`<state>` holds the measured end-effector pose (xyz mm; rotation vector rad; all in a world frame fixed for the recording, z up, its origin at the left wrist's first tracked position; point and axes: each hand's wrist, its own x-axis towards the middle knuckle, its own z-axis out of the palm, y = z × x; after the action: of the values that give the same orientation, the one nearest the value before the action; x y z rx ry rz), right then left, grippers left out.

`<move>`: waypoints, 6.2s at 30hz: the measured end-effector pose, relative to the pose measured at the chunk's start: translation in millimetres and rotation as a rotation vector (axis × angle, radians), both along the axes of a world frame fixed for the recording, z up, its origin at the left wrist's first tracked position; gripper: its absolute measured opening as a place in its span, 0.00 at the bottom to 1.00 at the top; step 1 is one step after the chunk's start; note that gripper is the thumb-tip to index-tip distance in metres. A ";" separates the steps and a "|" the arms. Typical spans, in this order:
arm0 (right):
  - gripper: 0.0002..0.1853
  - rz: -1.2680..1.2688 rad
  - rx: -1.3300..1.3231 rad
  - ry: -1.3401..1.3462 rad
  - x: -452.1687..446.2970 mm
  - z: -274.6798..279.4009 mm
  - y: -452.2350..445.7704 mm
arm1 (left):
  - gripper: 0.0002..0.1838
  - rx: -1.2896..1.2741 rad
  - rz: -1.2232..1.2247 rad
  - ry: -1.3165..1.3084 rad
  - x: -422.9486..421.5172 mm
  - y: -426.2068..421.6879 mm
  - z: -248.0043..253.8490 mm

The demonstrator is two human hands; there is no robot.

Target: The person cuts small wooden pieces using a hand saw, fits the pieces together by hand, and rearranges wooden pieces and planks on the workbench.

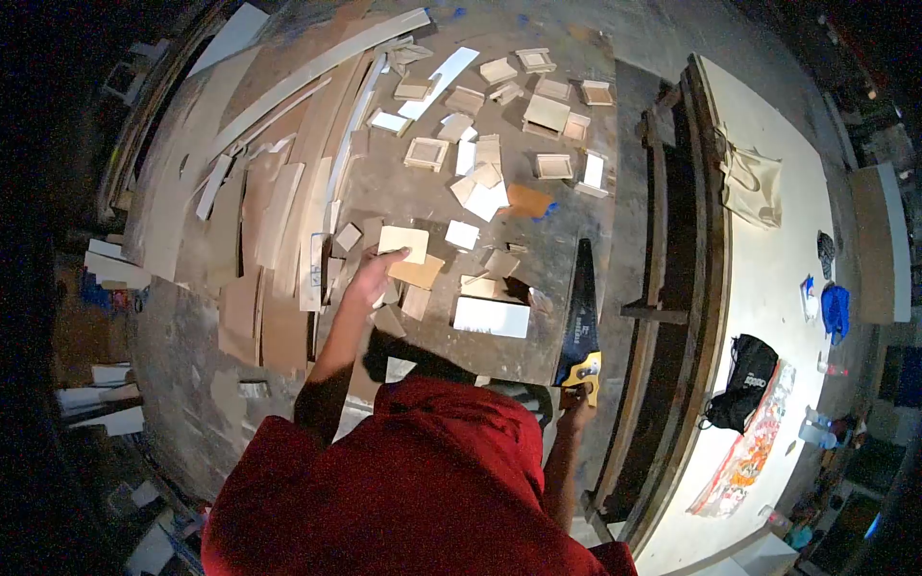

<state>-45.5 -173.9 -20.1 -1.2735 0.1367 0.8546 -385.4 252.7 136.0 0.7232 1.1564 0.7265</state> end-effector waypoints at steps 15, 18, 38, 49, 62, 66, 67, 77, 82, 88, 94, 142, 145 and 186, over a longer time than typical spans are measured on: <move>0.32 0.761 -1.240 -0.398 66.5 86.5 11.8 | 0.16 0.047 -0.016 -0.300 10.2 -72.5 92.6; 0.16 0.619 -0.640 -1.075 45.3 190.5 53.5 | 0.15 0.047 -0.101 -0.251 12.6 -85.1 106.9; 0.24 0.849 0.229 -0.769 -135.9 326.0 223.0 | 0.15 0.292 -0.001 -0.162 38.5 -165.8 175.7; 0.31 0.969 0.502 -0.268 -123.1 324.3 209.5 | 0.12 0.700 0.177 0.202 32.5 -142.9 199.2; 0.37 0.929 0.378 -0.377 -123.2 324.3 198.4 | 0.23 0.377 0.094 -0.197 34.6 -131.8 176.6; 0.41 0.982 0.369 -0.286 -128.3 339.8 203.8 | 0.20 0.416 0.067 -0.180 32.6 -134.0 170.4; 0.41 0.982 0.366 -0.285 -131.2 347.1 205.4 | 0.19 0.386 0.081 -0.199 33.4 -135.1 168.6; 0.44 1.058 0.333 -0.407 -137.5 358.2 203.0 | 0.17 0.306 0.156 -0.305 28.5 -143.9 173.3; 0.45 1.045 0.350 -0.405 -132.9 344.4 194.6 | 0.20 0.264 0.173 -0.384 29.9 -149.2 174.5; 0.43 0.978 0.386 -0.482 -139.2 356.0 188.2 | 0.21 0.313 0.151 -0.393 28.5 -158.1 182.6; 0.42 0.886 0.404 -0.320 -140.7 345.2 172.0 | 0.21 0.362 0.132 -0.360 27.5 -165.9 185.0; 0.22 1.134 0.485 -0.452 -102.8 365.5 194.1 | 0.19 0.813 -0.156 0.089 15.0 -162.5 228.2; 0.16 1.076 0.382 -0.629 -103.4 368.9 196.2 | 0.20 0.800 -0.152 0.122 19.3 -161.1 230.1; 0.24 1.413 -0.152 -0.965 -153.4 123.8 424.8 | 0.15 -0.182 0.243 0.005 -31.4 -142.1 -4.1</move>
<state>-198.9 250.9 103.7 -1.7378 -1.6561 1.2482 -416.8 110.6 131.9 0.4366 1.3099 0.8095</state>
